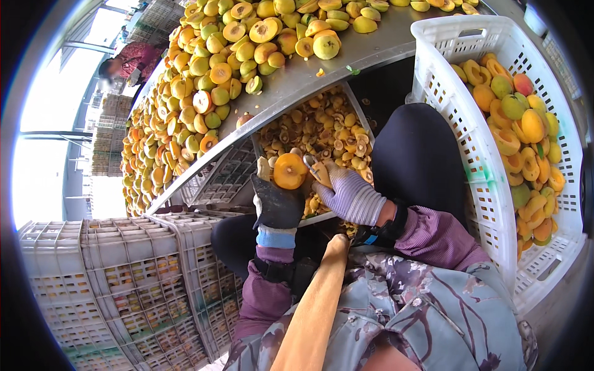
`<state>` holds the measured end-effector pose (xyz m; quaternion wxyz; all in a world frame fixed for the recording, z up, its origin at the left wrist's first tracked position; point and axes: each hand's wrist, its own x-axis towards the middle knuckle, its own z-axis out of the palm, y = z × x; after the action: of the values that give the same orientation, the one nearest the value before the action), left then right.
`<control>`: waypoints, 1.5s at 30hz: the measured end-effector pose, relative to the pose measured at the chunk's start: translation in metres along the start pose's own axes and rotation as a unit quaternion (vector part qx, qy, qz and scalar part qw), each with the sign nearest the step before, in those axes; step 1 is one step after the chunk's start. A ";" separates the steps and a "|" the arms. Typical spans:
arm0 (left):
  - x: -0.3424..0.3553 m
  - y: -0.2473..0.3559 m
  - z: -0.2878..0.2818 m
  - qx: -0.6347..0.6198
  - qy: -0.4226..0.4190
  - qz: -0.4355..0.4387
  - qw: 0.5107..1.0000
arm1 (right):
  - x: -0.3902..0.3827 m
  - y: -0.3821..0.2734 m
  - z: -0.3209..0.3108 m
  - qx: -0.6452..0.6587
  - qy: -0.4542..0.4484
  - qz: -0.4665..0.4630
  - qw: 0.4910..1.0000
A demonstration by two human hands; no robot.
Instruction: The person pits peaches at a processing station. Using a small handheld pitter, they remove the seeds from several peaches one by one, dropping the pitted fruit and the seeds into separate bins below the table.
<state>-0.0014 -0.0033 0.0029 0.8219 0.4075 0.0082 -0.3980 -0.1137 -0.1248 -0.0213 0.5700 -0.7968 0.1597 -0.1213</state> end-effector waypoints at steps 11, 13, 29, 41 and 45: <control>0.001 -0.004 0.013 -0.033 -0.011 0.062 0.997 | -0.007 0.005 0.013 -0.084 -0.003 -0.057 0.995; -0.001 -0.005 0.015 -0.041 -0.028 0.063 0.997 | -0.007 0.009 0.014 -0.083 -0.009 -0.055 0.995; 0.012 -0.004 0.003 0.134 -0.149 0.158 0.967 | -0.006 -0.023 -0.009 0.247 -0.250 0.129 0.927; 0.006 -0.001 -0.005 0.244 -0.113 0.063 0.961 | -0.007 -0.022 -0.008 0.246 -0.303 0.192 0.900; 0.014 0.000 -0.012 0.204 -0.159 0.041 0.965 | -0.011 0.004 0.020 0.152 -0.193 0.052 0.968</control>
<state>0.0115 -0.0041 -0.0097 0.7277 0.4980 -0.2208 -0.4169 -0.1168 -0.1047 -0.0317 0.7099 -0.6998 0.0677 0.0421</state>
